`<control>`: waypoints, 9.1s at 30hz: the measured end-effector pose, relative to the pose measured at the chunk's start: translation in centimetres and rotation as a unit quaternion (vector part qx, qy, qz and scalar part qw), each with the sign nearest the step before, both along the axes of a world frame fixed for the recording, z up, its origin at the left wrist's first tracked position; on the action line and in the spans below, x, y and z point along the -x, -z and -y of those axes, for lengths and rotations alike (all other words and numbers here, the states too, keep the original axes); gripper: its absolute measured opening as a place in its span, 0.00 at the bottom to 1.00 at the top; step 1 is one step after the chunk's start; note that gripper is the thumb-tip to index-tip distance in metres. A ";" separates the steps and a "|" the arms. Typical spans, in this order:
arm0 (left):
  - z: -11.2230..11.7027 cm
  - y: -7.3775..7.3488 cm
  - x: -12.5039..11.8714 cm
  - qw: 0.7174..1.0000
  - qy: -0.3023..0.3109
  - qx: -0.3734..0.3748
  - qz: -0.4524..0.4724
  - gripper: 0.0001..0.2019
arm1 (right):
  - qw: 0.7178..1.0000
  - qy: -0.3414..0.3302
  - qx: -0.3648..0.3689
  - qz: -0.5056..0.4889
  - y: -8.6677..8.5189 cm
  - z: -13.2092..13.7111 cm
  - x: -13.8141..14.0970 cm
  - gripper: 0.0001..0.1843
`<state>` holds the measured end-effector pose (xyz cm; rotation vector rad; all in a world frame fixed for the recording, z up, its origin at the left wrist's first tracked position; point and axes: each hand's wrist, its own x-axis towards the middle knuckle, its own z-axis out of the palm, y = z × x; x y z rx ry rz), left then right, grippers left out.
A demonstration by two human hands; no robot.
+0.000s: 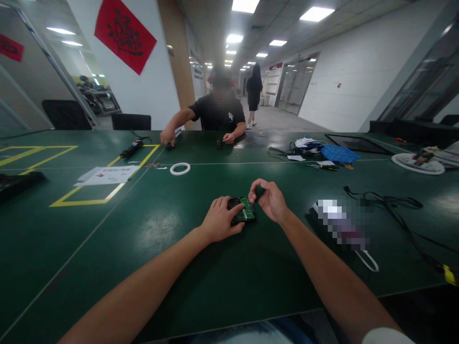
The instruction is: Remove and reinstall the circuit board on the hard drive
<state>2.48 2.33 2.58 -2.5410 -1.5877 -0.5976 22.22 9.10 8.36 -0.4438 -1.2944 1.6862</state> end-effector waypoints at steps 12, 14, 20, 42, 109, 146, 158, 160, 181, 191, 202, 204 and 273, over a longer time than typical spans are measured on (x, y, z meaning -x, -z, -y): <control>0.0 -0.1 0.0 1.000 -0.007 0.002 -0.007 0.31 | 0.999 0.010 0.006 -0.033 0.5 -0.1 0.1 0.15; 0.0 0.0 0.0 1.000 -0.004 0.002 -0.005 0.31 | 0.999 0.013 0.012 -0.032 0.4 0.0 0.2 0.15; -0.1 0.1 0.0 1.000 -0.005 0.001 -0.003 0.32 | 1.000 0.009 0.009 -0.026 0.4 -0.1 0.0 0.17; -0.3 0.4 0.1 1.000 0.002 -0.006 0.008 0.33 | 0.996 0.058 -0.065 0.006 0.6 0.3 0.8 0.12; -0.1 0.1 0.1 1.000 0.000 0.003 0.008 0.32 | 0.991 0.022 -0.011 0.134 -1.5 -0.1 -2.1 0.09; -0.1 0.2 0.1 1.000 -0.005 -0.004 -0.004 0.32 | 0.986 -0.037 0.040 0.159 -2.5 0.6 -2.4 0.17; -0.1 0.3 0.2 1.000 -0.001 -0.005 0.006 0.32 | 0.984 0.003 -0.013 0.180 -1.9 0.4 -2.1 0.14; -0.1 0.3 0.2 1.000 0.001 -0.006 0.007 0.32 | 0.982 -0.012 -0.003 0.190 -1.9 0.4 -2.1 0.12; -0.1 0.1 0.2 1.000 -0.002 0.008 0.004 0.32 | 0.946 0.136 -0.122 0.267 -1.6 0.1 -2.4 0.19; 0.0 0.0 0.1 1.000 -0.003 0.008 0.002 0.33 | 0.853 0.202 -0.304 0.373 -1.1 1.0 -1.7 0.16; 0.0 0.0 0.0 1.000 -0.004 0.005 -0.005 0.32 | 0.840 0.286 -0.279 0.367 -0.1 1.0 -1.4 0.19; 0.0 0.0 0.1 1.000 -0.003 0.007 -0.002 0.32 | 0.821 0.350 -0.290 0.345 -1.0 1.1 -2.0 0.17; 0.1 -0.2 -0.5 0.997 -0.055 0.045 0.006 0.32 | 0.838 0.170 -0.267 0.444 0.6 -1.9 -4.6 0.15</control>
